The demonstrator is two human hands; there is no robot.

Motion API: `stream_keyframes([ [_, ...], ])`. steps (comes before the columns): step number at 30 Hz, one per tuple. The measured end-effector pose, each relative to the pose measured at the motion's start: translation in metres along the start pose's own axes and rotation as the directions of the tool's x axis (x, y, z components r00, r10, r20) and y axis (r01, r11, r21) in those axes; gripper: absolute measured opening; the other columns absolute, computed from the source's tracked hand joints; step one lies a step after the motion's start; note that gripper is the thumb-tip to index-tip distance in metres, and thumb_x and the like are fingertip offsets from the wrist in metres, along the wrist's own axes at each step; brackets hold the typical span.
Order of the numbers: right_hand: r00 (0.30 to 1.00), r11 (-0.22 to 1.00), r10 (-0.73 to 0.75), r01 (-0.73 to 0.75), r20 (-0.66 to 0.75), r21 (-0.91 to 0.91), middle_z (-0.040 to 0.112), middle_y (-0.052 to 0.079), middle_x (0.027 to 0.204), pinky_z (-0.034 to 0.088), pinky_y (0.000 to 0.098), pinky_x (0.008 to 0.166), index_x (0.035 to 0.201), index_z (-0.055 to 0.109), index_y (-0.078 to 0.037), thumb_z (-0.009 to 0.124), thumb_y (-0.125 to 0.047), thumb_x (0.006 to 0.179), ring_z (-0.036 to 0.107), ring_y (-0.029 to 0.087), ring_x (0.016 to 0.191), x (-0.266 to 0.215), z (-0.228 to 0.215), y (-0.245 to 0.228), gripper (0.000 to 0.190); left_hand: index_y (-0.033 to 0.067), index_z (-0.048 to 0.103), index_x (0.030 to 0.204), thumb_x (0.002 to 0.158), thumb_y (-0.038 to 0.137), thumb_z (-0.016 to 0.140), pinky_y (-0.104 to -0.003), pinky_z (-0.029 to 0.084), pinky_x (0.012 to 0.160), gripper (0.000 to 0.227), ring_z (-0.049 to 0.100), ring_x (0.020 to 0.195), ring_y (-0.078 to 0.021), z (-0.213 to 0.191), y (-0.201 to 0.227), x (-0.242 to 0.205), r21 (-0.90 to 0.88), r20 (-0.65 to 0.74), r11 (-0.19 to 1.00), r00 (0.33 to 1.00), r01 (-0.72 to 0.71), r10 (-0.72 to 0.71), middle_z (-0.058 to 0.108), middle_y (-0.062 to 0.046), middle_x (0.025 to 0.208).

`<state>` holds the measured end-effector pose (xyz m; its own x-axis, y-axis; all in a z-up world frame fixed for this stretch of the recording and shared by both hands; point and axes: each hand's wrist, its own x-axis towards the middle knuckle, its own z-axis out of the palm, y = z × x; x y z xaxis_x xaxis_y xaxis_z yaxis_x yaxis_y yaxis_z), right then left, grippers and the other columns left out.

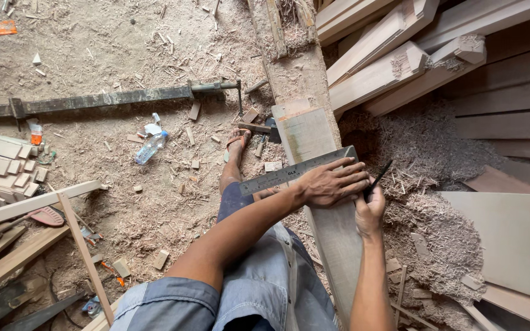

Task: The person measures and marks a long wooden beam using a measuring tape, a combination square, and a pencil, checking lengths and angles at several points along the wood.

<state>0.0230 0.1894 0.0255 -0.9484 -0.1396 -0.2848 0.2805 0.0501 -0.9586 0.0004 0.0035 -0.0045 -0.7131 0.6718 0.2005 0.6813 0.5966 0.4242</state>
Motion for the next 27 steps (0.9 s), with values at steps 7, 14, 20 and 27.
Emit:
stream_keyframes([
  [7,1.000,0.999,0.000,0.000,-0.004,-0.033,0.063,0.011,0.127,0.052,0.0270,0.101,0.144,0.048,0.005,0.060,-0.002,0.097,0.063,0.015,0.113,-0.002,0.005,-0.008,0.049,0.0145,0.030,0.160,0.106,0.036,0.034,-0.048,0.014,0.131,0.058,0.030,0.155,-0.0259,-0.004,0.002,-0.003,0.069,-0.019,0.997,0.999,-0.027,0.029,0.038,-0.008,0.164],
  [14,0.999,0.991,-0.052,0.051,-0.009,-0.121,0.064,0.009,0.128,0.051,0.0259,0.102,0.143,0.049,0.005,0.063,-0.007,0.100,0.063,0.014,0.115,-0.003,0.008,-0.008,0.046,0.0150,0.029,0.160,0.104,0.036,0.035,-0.047,0.015,0.131,0.059,0.032,0.154,-0.0263,-0.005,0.001,-0.003,0.031,-0.058,0.999,0.998,-0.009,0.011,0.040,-0.008,0.163],
  [20,0.999,0.996,-0.052,0.051,-0.005,-0.070,0.064,0.008,0.124,0.051,0.0254,0.098,0.139,0.052,0.001,0.064,-0.007,0.098,0.063,0.011,0.111,-0.002,-0.005,0.010,0.043,0.0157,0.030,0.160,0.104,0.036,0.035,-0.047,0.015,0.131,0.060,0.033,0.154,-0.0266,-0.003,-0.001,-0.002,-0.015,-0.072,1.000,0.997,-0.008,0.007,0.041,-0.008,0.162],
  [27,0.922,0.979,-0.120,0.048,-0.368,-0.200,0.077,0.002,0.106,0.054,0.0193,0.068,0.107,0.071,-0.002,0.062,-0.026,0.110,0.063,0.003,0.083,0.021,-0.023,-0.030,0.025,0.0161,0.026,0.159,0.106,0.037,0.026,-0.046,0.008,0.131,0.057,0.024,0.155,-0.0242,0.006,-0.003,0.005,-0.007,0.045,1.000,0.999,-0.001,0.001,0.033,-0.007,0.165],
])
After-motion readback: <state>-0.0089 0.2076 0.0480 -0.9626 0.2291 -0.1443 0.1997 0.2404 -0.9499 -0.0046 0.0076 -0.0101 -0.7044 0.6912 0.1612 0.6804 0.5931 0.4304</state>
